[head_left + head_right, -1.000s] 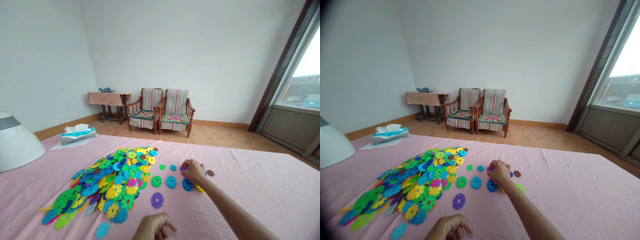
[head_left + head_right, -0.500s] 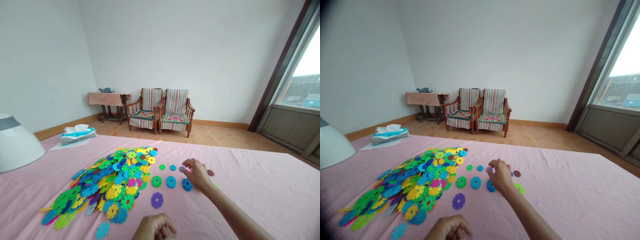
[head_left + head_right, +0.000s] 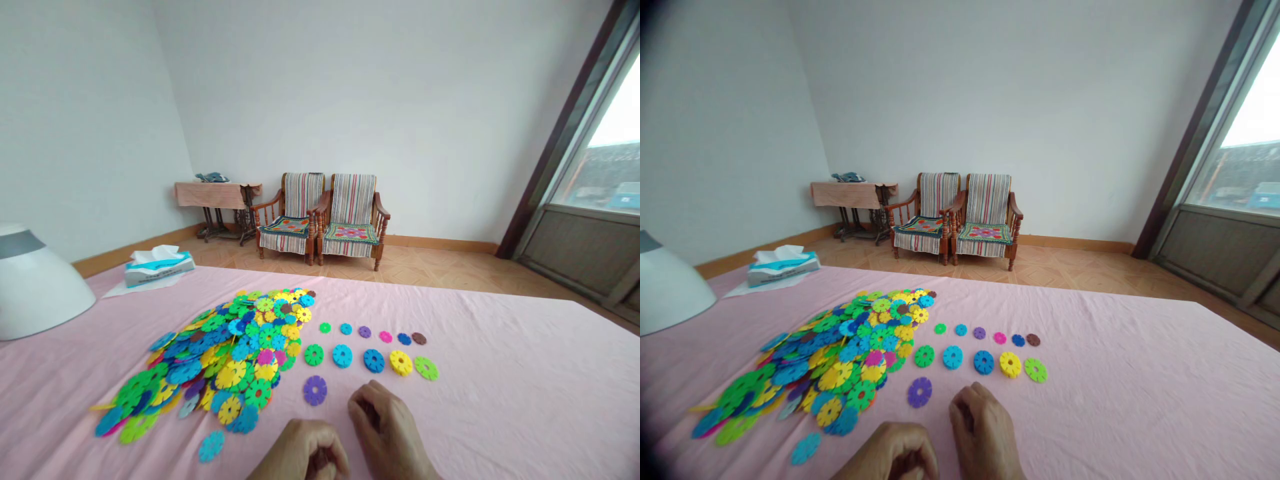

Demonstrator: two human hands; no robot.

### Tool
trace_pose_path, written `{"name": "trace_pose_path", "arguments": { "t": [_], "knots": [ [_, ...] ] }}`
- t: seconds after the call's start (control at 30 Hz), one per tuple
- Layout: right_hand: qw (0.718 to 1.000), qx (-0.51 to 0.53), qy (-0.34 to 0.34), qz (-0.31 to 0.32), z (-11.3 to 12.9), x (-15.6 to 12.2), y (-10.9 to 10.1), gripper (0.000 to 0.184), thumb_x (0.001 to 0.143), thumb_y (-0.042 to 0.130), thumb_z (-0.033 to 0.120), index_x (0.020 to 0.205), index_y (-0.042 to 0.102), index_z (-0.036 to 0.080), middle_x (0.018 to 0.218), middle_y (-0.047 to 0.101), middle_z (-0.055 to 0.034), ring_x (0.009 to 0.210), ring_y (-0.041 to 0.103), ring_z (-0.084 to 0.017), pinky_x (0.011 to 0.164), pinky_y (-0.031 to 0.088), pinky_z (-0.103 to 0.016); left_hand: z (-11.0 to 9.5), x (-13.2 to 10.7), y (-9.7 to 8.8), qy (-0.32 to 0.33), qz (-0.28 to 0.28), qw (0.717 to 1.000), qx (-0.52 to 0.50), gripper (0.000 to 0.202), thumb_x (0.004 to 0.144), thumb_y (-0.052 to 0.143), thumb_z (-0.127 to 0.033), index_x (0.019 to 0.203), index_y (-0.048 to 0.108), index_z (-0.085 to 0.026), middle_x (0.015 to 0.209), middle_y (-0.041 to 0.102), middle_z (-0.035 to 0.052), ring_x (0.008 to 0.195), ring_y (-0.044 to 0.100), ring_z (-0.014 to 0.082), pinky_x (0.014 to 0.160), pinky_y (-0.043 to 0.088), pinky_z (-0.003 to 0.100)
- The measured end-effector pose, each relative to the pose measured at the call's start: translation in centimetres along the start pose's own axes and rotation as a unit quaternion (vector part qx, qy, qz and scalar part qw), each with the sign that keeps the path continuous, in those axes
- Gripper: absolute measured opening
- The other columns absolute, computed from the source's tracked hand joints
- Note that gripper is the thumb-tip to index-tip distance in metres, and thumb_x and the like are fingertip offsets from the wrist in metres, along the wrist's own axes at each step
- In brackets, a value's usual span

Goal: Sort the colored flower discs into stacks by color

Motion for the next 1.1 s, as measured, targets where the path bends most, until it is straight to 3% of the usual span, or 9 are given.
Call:
{"name": "trace_pose_path", "arguments": {
  "t": [0.1, 0.23, 0.37, 0.47, 0.7, 0.83, 0.93, 1.03, 1.1],
  "knots": [
    [1.000, 0.011, 0.005, 0.012, 0.0, 0.0, -0.1, 0.019, 0.084, 0.047, 0.019, 0.068, 0.056, 0.020, 0.067, 0.057, 0.0001, 0.061, 0.053, -0.013, 0.055, 0.035, -0.022, -0.8, -0.3, -1.7, 0.023, -0.026, 0.997, 0.068, 0.029, 0.066, 0.048, -0.007, 0.081, 0.071, -0.016, 0.070, 0.064, -0.0016, 0.064, 0.055, 0.0110, 0.058, 0.039, 0.018],
    [1.000, 0.017, 0.006, 0.023, 0.2, -0.1, -0.2, 0.020, 0.086, 0.045, 0.021, 0.070, 0.056, 0.020, 0.068, 0.057, -0.0004, 0.061, 0.053, -0.013, 0.056, 0.035, -0.022, -1.3, -1.0, -5.8, 0.065, -0.085, 0.980, 0.167, 0.024, 0.066, 0.046, -0.008, 0.077, 0.064, -0.019, 0.073, 0.061, -0.0030, 0.065, 0.053, 0.0117, 0.058, 0.036, 0.019],
    [1.000, 0.022, 0.003, 0.011, 0.2, -0.2, -0.3, 0.020, 0.086, 0.045, 0.021, 0.068, 0.055, 0.020, 0.068, 0.056, -0.0003, 0.061, 0.053, -0.013, 0.055, 0.034, -0.022, -0.2, -2.2, -10.0, 0.044, -0.122, 0.945, 0.300, 0.019, 0.065, 0.045, -0.008, 0.073, 0.055, -0.021, 0.078, 0.058, -0.0018, 0.072, 0.053, 0.0160, 0.062, 0.034, 0.023],
    [1.000, 0.020, 0.001, 0.003, 0.3, -0.1, -0.3, 0.020, 0.085, 0.046, 0.021, 0.068, 0.055, 0.020, 0.066, 0.056, 0.0000, 0.060, 0.052, -0.013, 0.054, 0.034, -0.022, 0.8, -2.9, -11.4, 0.024, -0.108, 0.935, 0.338, 0.027, 0.056, 0.047, -0.006, 0.077, 0.052, -0.023, 0.086, 0.058, -0.0015, 0.080, 0.053, 0.0185, 0.067, 0.034, 0.024],
    [1.000, 0.012, -0.002, 0.026, 0.2, 0.0, -0.2, 0.019, 0.086, 0.045, 0.021, 0.070, 0.056, 0.020, 0.069, 0.057, -0.0007, 0.061, 0.053, -0.013, 0.055, 0.035, -0.022, 1.3, -2.8, -11.0, -0.019, -0.081, 0.918, 0.387, 0.025, 0.053, 0.043, -0.004, 0.071, 0.043, -0.022, 0.081, 0.056, -0.0016, 0.077, 0.052, 0.0191, 0.063, 0.029, 0.026],
    [1.000, 0.006, 0.002, 0.027, 0.1, -0.1, -0.2, 0.019, 0.086, 0.046, 0.021, 0.071, 0.057, 0.020, 0.070, 0.057, -0.0008, 0.062, 0.053, -0.013, 0.055, 0.034, -0.023, 1.0, -2.7, -11.0, -0.010, -0.067, 0.932, 0.356, 0.021, 0.056, 0.042, -0.005, 0.068, 0.046, -0.021, 0.073, 0.057, -0.0031, 0.070, 0.051, 0.0172, 0.059, 0.027, 0.025],
    [1.000, 0.002, -0.002, 0.023, 0.2, 0.0, -0.2, 0.018, 0.086, 0.046, 0.020, 0.072, 0.057, 0.020, 0.070, 0.057, -0.0007, 0.062, 0.053, -0.013, 0.056, 0.035, -0.023, 0.4, -2.1, -10.0, 0.013, -0.071, 0.962, 0.264, 0.014, 0.061, 0.046, -0.008, 0.066, 0.050, -0.021, 0.065, 0.055, -0.0043, 0.063, 0.051, 0.0150, 0.055, 0.029, 0.023],
    [1.000, 0.000, -0.010, 0.015, 0.4, -0.1, -0.2, 0.018, 0.086, 0.047, 0.018, 0.071, 0.057, 0.021, 0.071, 0.057, -0.0007, 0.062, 0.054, -0.013, 0.055, 0.035, -0.023, 0.2, -0.6, -7.9, 0.046, -0.101, 0.989, 0.099, 0.007, 0.067, 0.051, -0.013, 0.070, 0.052, -0.020, 0.066, 0.057, -0.0039, 0.063, 0.055, 0.0138, 0.056, 0.038, 0.022],
    [1.000, 0.006, -0.016, 0.010, 0.5, -0.2, -0.2, 0.017, 0.085, 0.047, 0.018, 0.071, 0.057, 0.021, 0.069, 0.056, -0.0003, 0.059, 0.053, -0.012, 0.053, 0.035, -0.023, 0.9, 0.6, -6.0, 0.018, -0.107, 0.994, -0.031, 0.005, 0.070, 0.053, -0.020, 0.074, 0.050, -0.020, 0.062, 0.055, -0.0047, 0.054, 0.055, 0.0128, 0.047, 0.038, 0.021]
  ]
}}
Point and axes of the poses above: each hand's wrist, its own x-axis towards the middle knuckle, its own y-axis out of the palm, z = x × y, the point moved 5 cm from there along x, towards the middle knuckle
